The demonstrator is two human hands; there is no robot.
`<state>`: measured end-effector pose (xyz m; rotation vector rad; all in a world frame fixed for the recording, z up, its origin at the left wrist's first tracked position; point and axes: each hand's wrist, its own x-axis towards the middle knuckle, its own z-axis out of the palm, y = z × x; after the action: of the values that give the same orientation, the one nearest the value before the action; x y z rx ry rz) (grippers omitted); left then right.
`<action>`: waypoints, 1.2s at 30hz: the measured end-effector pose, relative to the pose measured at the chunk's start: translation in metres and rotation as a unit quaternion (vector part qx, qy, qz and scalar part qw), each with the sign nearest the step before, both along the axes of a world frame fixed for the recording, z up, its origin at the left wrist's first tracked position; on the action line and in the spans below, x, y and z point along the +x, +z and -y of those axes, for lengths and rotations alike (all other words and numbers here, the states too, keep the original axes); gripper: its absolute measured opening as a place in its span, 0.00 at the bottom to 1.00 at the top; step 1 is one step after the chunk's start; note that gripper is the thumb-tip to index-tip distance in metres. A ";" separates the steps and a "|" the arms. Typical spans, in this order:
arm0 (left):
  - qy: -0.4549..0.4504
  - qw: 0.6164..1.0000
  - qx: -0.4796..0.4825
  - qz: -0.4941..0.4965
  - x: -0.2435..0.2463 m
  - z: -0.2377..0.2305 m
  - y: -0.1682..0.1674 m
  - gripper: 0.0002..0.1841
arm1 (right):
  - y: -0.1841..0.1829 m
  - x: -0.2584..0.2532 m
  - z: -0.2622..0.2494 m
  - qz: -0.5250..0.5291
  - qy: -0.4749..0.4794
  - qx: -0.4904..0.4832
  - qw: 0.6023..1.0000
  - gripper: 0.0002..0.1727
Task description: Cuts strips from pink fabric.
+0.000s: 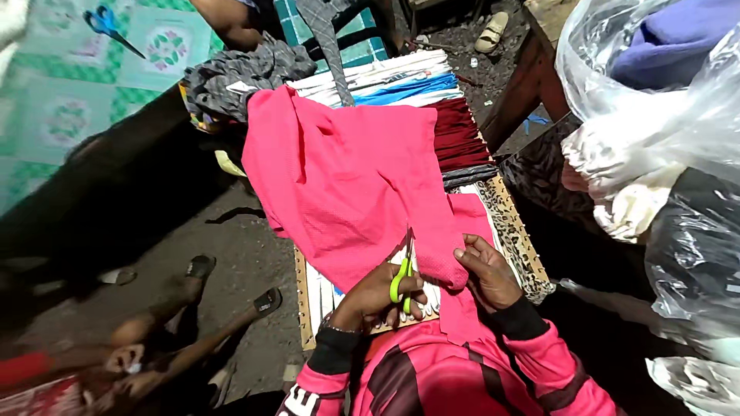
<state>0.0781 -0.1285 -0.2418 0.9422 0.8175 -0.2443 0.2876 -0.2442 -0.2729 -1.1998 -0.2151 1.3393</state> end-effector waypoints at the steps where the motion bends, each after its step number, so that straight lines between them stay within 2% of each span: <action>1: 0.000 1.000 0.008 0.000 0.005 -0.004 0.000 0.15 | 0.000 0.001 0.000 0.008 0.003 0.002 1.000 0.19; 7: 0.004 1.000 0.027 -0.002 0.025 -0.024 -0.006 0.11 | 0.001 0.006 0.002 0.059 0.016 0.021 0.998 0.21; 14: 0.033 0.998 0.046 0.004 0.023 -0.021 -0.012 0.07 | -0.001 0.002 0.004 0.063 0.024 0.018 0.998 0.22; 26: 0.059 0.998 0.024 -0.014 0.032 -0.018 -0.010 0.11 | 0.001 0.004 0.011 0.076 0.025 0.023 0.997 0.23; 36: 0.086 0.995 0.046 -0.003 0.044 -0.026 -0.014 0.08 | 0.001 0.004 0.010 0.072 0.018 0.031 0.997 0.22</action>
<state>0.1217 -0.1027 -0.2559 0.9512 0.9163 -0.0594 0.2913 -0.2544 -0.2716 -1.2464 -0.3794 1.2700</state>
